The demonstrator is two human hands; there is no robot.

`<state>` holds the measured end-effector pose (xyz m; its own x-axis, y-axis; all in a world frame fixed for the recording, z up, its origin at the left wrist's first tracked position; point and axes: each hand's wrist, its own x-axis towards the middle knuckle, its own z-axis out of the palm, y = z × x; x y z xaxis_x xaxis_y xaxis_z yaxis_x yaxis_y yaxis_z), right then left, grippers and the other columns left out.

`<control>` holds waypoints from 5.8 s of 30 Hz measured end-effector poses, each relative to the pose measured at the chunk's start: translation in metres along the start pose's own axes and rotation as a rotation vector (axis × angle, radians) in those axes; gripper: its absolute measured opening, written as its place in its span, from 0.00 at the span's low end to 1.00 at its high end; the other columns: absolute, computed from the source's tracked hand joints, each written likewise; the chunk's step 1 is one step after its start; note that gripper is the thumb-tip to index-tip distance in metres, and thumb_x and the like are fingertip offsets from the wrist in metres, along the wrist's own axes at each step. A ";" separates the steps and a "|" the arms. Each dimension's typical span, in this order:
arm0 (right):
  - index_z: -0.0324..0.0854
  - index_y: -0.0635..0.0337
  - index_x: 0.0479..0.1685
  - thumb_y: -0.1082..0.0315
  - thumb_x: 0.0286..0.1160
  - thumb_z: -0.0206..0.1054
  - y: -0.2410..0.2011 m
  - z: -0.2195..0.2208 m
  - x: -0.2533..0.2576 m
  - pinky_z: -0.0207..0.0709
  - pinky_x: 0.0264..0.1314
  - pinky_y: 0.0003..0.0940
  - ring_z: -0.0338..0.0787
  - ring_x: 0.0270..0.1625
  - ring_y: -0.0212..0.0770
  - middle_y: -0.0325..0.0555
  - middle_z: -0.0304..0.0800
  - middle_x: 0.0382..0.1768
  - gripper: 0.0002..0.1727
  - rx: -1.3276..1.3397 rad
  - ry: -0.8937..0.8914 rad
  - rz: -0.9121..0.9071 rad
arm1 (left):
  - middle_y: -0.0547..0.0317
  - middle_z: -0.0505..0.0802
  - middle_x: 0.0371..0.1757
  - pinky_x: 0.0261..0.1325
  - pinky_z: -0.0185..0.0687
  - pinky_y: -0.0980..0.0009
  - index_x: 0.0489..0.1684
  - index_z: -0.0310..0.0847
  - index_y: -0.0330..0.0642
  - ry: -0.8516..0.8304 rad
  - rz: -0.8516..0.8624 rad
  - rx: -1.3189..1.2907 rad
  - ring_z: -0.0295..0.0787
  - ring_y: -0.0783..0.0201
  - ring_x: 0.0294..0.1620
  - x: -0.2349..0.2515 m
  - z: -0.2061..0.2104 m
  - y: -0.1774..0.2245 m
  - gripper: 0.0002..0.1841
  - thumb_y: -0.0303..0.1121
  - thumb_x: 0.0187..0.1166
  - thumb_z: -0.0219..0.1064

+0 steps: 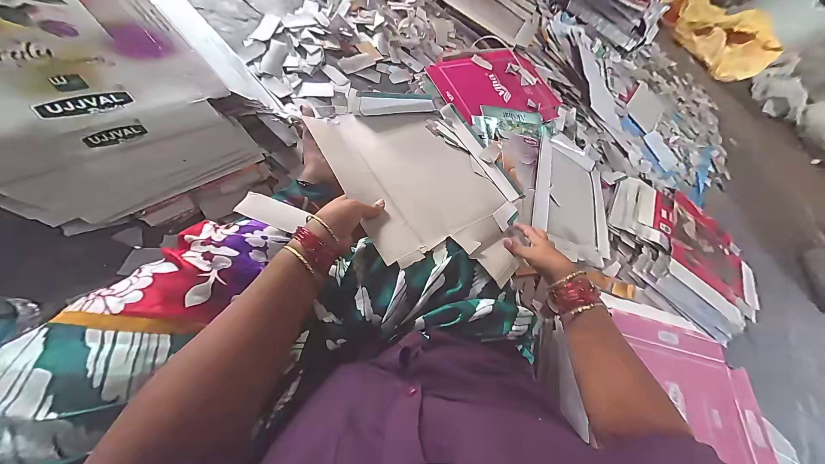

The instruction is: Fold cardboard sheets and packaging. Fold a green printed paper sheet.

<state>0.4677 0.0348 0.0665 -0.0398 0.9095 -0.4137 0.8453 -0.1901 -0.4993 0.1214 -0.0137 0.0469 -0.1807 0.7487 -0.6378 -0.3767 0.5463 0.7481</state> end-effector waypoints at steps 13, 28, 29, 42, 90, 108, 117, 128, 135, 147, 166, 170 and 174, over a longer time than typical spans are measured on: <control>0.87 0.67 0.61 0.70 0.67 0.77 -0.041 -0.031 0.045 0.59 0.66 0.79 0.71 0.74 0.74 0.70 0.82 0.63 0.22 -0.465 -0.199 -0.450 | 0.57 0.91 0.43 0.42 0.90 0.69 0.64 0.71 0.42 -0.064 0.031 -0.100 0.92 0.67 0.38 -0.002 -0.030 0.023 0.13 0.24 0.85 0.59; 0.84 0.67 0.36 0.65 0.75 0.68 0.011 0.013 -0.055 0.80 0.65 0.39 0.87 0.56 0.42 0.53 0.88 0.42 0.11 0.029 0.640 -0.853 | 0.59 0.45 0.98 0.82 0.30 0.22 0.93 0.50 0.84 -0.394 0.620 1.339 0.26 0.34 0.96 -0.042 0.045 -0.051 0.38 0.74 0.79 0.47; 0.82 0.75 0.42 0.67 0.75 0.68 0.014 0.000 -0.055 0.83 0.59 0.40 0.89 0.53 0.44 0.59 0.87 0.44 0.14 0.043 0.699 -0.721 | 0.60 0.43 0.98 0.80 0.28 0.19 0.93 0.49 0.84 -0.414 0.605 1.319 0.23 0.34 0.95 -0.040 0.043 -0.051 0.38 0.74 0.79 0.48; 0.90 0.64 0.59 0.62 0.73 0.75 -0.060 -0.015 -0.043 0.78 0.61 0.65 0.85 0.60 0.69 0.69 0.85 0.57 0.20 -0.392 0.282 -0.725 | 0.58 0.51 0.97 0.77 0.30 0.16 0.95 0.51 0.73 -0.333 0.756 1.297 0.29 0.33 0.95 -0.040 0.044 -0.061 0.41 0.72 0.79 0.50; 0.95 0.66 0.30 0.81 0.59 0.64 -0.008 0.043 -0.068 0.88 0.53 0.43 0.96 0.47 0.47 0.53 0.96 0.39 0.12 0.177 0.410 -0.897 | 0.67 0.48 0.98 0.75 0.21 0.12 0.97 0.47 0.65 -0.456 0.798 1.482 0.27 0.40 0.97 -0.071 0.084 -0.059 0.50 0.69 0.72 0.65; 0.60 0.73 0.87 0.63 0.82 0.68 -0.013 -0.047 -0.076 0.73 0.78 0.57 0.82 0.73 0.67 0.74 0.77 0.74 0.38 0.073 0.364 -0.288 | 0.62 0.48 0.97 0.80 0.23 0.17 0.97 0.43 0.57 -0.424 0.854 1.459 0.30 0.42 0.97 -0.075 0.084 -0.060 0.55 0.73 0.70 0.62; 0.71 0.72 0.78 0.89 0.67 0.63 -0.068 -0.012 -0.056 0.83 0.38 0.35 0.88 0.37 0.39 0.61 0.88 0.51 0.32 0.760 0.274 -0.267 | 0.41 0.85 0.74 0.77 0.68 0.35 0.69 0.85 0.42 -0.139 1.014 1.072 0.75 0.34 0.78 -0.066 0.051 -0.057 0.29 0.52 0.76 0.69; 0.64 0.59 0.89 0.70 0.72 0.73 -0.003 -0.042 -0.042 0.72 0.77 0.61 0.81 0.75 0.65 0.70 0.78 0.74 0.41 -0.262 0.186 -0.016 | 0.46 0.90 0.30 0.43 0.88 0.49 0.25 0.88 0.38 0.002 1.522 1.214 0.91 0.43 0.39 -0.057 0.056 -0.077 0.24 0.53 0.74 0.66; 0.84 0.76 0.63 0.66 0.78 0.67 -0.084 0.027 -0.081 0.83 0.56 0.47 0.91 0.49 0.56 0.67 0.90 0.49 0.22 0.037 -0.125 -0.991 | 0.39 0.91 0.29 0.45 0.86 0.42 0.26 0.88 0.27 0.099 1.209 0.810 0.93 0.40 0.37 -0.056 0.062 -0.067 0.28 0.38 0.86 0.45; 0.89 0.68 0.47 0.74 0.62 0.76 -0.090 0.081 -0.071 0.89 0.32 0.46 0.96 0.35 0.51 0.57 0.94 0.44 0.13 -0.164 0.158 -1.303 | 0.59 0.81 0.22 0.41 0.77 0.55 0.31 0.82 0.36 0.082 0.809 0.435 0.80 0.61 0.30 -0.047 0.050 -0.067 0.33 0.50 0.89 0.33; 0.90 0.68 0.37 0.69 0.69 0.67 -0.154 0.047 -0.088 0.86 0.35 0.26 0.92 0.32 0.39 0.53 0.91 0.31 0.10 0.048 0.713 -1.408 | 0.53 0.85 0.64 0.52 0.88 0.65 0.86 0.46 0.36 -0.431 0.427 0.031 0.89 0.66 0.53 -0.121 0.033 -0.007 0.46 0.53 0.77 0.67; 0.91 0.59 0.35 0.68 0.69 0.70 -0.166 0.026 -0.091 0.83 0.55 0.47 0.89 0.52 0.55 0.56 0.90 0.43 0.05 -0.224 0.474 -1.510 | 0.69 0.90 0.53 0.61 0.84 0.78 0.72 0.66 0.32 -0.594 0.582 0.013 0.87 0.81 0.53 -0.130 0.033 -0.007 0.36 0.35 0.66 0.78; 0.93 0.63 0.35 0.73 0.70 0.70 -0.179 0.016 -0.072 0.87 0.54 0.39 0.94 0.49 0.48 0.52 0.94 0.41 0.06 -0.243 0.214 -1.545 | 0.69 0.92 0.42 0.52 0.86 0.77 0.58 0.78 0.36 -0.678 0.539 0.105 0.89 0.79 0.44 -0.117 0.025 -0.009 0.18 0.21 0.69 0.70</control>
<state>0.3112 -0.0025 0.1737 -0.8545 0.1983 0.4801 0.1240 0.9754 -0.1823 0.1691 -0.0972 0.1194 0.2820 0.9590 0.0291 -0.3034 0.0603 0.9509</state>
